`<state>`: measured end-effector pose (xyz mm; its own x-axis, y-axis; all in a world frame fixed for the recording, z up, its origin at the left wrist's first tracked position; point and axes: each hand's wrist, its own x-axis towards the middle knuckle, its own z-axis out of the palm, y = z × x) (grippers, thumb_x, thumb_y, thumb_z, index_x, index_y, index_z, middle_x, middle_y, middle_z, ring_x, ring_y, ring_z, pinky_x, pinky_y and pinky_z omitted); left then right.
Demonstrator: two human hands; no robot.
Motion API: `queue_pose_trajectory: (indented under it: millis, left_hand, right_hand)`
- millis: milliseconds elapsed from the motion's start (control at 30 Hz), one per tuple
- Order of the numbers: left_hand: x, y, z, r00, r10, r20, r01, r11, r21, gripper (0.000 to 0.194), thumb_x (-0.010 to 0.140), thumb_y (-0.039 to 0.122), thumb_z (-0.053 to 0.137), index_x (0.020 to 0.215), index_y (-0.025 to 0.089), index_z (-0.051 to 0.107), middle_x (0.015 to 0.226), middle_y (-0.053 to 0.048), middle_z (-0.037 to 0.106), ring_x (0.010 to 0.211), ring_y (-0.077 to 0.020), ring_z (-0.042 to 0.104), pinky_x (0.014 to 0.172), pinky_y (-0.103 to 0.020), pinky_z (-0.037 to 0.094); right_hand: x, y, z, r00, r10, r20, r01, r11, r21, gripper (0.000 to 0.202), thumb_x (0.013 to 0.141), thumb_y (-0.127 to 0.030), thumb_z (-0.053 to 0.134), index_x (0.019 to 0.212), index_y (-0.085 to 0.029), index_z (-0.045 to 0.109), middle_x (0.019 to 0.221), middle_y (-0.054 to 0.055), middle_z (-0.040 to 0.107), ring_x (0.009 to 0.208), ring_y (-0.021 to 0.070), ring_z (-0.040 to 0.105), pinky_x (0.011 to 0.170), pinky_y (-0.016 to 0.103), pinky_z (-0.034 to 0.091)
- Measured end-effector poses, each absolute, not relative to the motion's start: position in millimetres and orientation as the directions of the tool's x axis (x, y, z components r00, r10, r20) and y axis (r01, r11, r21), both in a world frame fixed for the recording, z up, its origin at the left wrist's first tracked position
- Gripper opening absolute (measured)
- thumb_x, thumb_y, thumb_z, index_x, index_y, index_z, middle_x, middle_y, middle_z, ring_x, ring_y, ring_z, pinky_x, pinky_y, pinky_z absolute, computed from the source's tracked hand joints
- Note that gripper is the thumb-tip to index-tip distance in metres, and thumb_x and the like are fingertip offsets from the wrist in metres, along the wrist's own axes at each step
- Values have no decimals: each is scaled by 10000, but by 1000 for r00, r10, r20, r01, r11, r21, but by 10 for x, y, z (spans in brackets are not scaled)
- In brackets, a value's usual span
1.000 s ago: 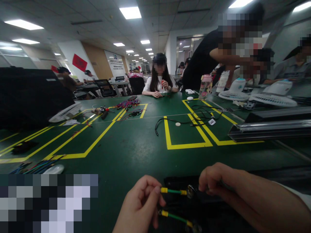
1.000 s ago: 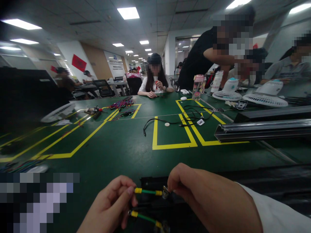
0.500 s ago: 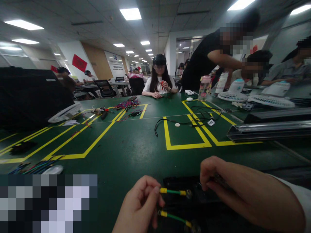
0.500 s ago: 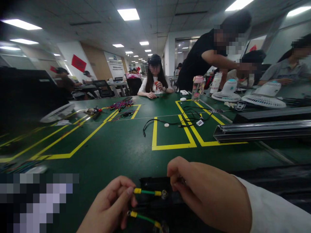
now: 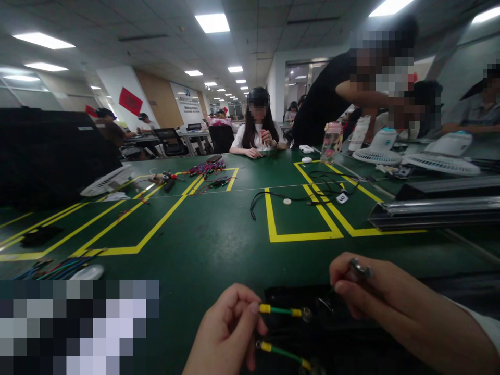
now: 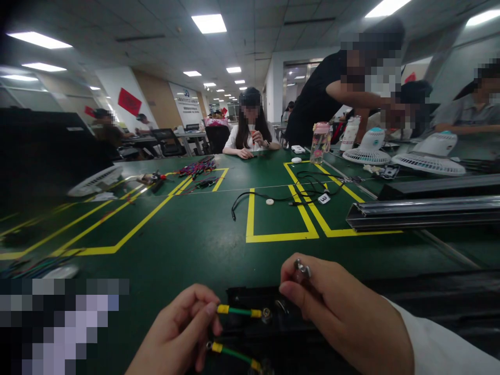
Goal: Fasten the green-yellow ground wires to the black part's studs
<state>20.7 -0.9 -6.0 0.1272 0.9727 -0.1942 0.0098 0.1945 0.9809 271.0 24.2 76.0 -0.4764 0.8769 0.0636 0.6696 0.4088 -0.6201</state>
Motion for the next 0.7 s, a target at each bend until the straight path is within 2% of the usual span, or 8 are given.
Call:
queue_pose_trajectory:
  millis: [100,267,533,700]
  left_hand:
    - [208,-14,-53,120,973,-200,14,200,980,230,883,402,577,837,178,547,624,28,655,333,-27,464,343,-120,289]
    - [211,-12,-45,119,972,-204,4,205,979,223,882,396,578,836,180,546,624,33,649,344,-28,458,348,-122,293]
    - [210,-5,-46,112,970,-216,41,213,976,204,890,372,561,841,175,536,620,45,644,339,-26,465,350,-120,308]
    - [204,-6,-55,129,969,-209,-1,211,978,218,878,393,579,842,181,543,622,43,643,334,-29,462,351,-128,313]
  right_hand:
    - [2671,200,685,-465,883,56,620,371,-691,158,988,-298,411,879,-233,504,662,-48,528,567,142,533,525,247,438]
    - [2615,164,630,-500,861,90,635,435,-638,139,968,-293,450,861,-238,520,695,-34,577,586,152,547,539,262,439]
    - [2611,143,596,-490,870,54,673,417,-611,150,958,-326,452,852,-254,529,702,-35,604,595,168,580,542,277,435]
    - [2604,170,576,-494,868,44,675,415,-610,123,957,-310,462,868,-255,527,721,-32,608,599,162,574,547,269,436]
